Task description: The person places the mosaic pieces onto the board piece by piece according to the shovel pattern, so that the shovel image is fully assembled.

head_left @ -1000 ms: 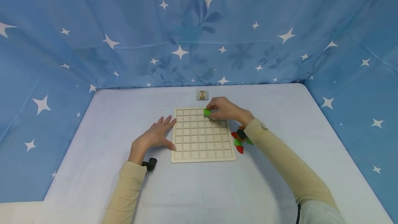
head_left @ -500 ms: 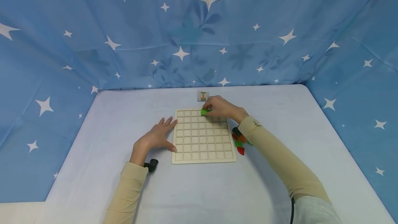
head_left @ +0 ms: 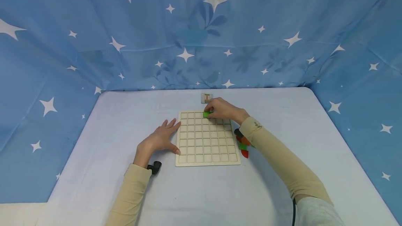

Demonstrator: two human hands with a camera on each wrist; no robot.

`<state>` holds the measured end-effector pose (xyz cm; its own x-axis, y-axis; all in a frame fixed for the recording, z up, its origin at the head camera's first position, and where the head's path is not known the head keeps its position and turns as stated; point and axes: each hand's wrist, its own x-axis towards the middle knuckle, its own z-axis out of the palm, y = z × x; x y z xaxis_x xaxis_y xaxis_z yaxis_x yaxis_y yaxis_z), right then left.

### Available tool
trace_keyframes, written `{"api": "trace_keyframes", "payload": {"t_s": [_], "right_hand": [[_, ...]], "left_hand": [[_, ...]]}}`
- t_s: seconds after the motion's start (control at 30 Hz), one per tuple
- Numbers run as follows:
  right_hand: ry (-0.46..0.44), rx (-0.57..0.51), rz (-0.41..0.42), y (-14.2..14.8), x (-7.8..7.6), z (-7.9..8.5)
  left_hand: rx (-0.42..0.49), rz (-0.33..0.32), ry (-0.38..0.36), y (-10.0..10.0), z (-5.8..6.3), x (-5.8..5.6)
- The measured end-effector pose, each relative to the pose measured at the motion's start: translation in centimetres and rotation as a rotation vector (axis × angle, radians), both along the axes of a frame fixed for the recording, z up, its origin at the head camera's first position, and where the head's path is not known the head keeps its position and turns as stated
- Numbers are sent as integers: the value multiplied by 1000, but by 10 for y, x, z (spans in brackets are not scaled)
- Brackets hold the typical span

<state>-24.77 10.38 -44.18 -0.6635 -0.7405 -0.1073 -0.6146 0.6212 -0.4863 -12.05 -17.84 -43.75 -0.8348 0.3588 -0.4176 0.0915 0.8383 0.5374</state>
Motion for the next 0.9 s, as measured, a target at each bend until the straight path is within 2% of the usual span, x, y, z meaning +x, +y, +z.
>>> {"api": "trace_keyframes", "payload": {"t_s": [0.6,0.9], "right_hand": [[2,-7,-9,-5,-2,-5],[-28,-54,-55,4,7,-2]], "left_hand": [[-12,-13,9,1,1,1],[-15,-18,10,1,1,1]]}}
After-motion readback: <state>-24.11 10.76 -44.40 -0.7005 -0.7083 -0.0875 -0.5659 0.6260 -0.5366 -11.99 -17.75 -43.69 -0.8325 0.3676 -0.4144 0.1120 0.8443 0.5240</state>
